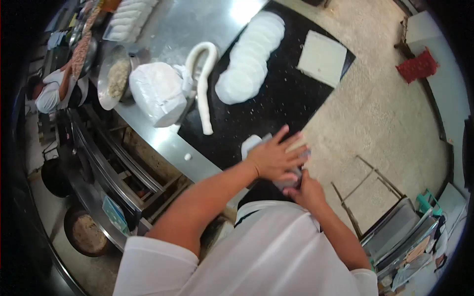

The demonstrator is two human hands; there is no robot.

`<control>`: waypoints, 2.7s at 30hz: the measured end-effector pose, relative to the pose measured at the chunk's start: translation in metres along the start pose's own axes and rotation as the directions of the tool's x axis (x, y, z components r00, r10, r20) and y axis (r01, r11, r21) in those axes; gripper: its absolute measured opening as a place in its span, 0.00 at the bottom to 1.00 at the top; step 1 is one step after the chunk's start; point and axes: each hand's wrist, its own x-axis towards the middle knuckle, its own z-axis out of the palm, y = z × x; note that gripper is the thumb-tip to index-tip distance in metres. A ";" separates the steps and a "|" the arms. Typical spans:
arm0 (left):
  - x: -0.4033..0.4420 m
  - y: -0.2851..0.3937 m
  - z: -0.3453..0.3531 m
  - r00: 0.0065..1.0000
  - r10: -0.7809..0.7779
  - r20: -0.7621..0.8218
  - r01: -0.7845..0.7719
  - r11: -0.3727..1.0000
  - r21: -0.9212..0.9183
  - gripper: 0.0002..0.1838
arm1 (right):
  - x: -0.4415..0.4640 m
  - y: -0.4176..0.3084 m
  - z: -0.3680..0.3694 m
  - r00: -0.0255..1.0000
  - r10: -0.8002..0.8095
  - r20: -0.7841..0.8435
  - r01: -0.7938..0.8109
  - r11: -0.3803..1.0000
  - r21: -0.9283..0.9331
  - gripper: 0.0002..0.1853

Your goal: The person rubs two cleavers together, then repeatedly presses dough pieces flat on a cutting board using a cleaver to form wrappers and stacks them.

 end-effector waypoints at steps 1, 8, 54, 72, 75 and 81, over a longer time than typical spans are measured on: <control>0.005 -0.003 -0.006 0.999 -0.038 0.004 0.038 0.999 0.024 0.38 | -0.003 -0.011 -0.013 0.999 0.026 0.020 -0.027 1.000 0.012 0.43; 0.023 -0.068 -0.046 0.969 -0.186 -0.165 0.215 0.960 0.177 0.39 | 0.065 -0.055 -0.072 0.993 -0.115 0.002 0.113 0.973 -0.199 0.37; -0.055 -0.006 -0.042 0.601 -0.777 -0.187 0.542 0.568 -0.619 0.14 | -0.011 -0.029 -0.033 0.954 -0.023 -0.298 -0.004 0.996 -0.087 0.19; -0.041 -0.053 -0.096 -0.090 -0.992 -0.091 0.049 0.087 -0.995 0.18 | 0.045 0.015 -0.136 0.953 -0.255 0.160 0.259 0.966 -0.002 0.19; -0.054 -0.070 -0.083 -0.274 -0.943 -0.187 0.127 0.157 -0.979 0.25 | 0.052 0.021 -0.166 0.941 -0.338 0.025 0.334 0.938 0.096 0.16; -0.091 -0.019 -0.060 -0.253 -0.848 -0.466 0.797 0.090 -0.598 0.25 | 0.112 0.011 -0.162 0.834 -0.367 -0.412 0.552 0.560 0.618 0.11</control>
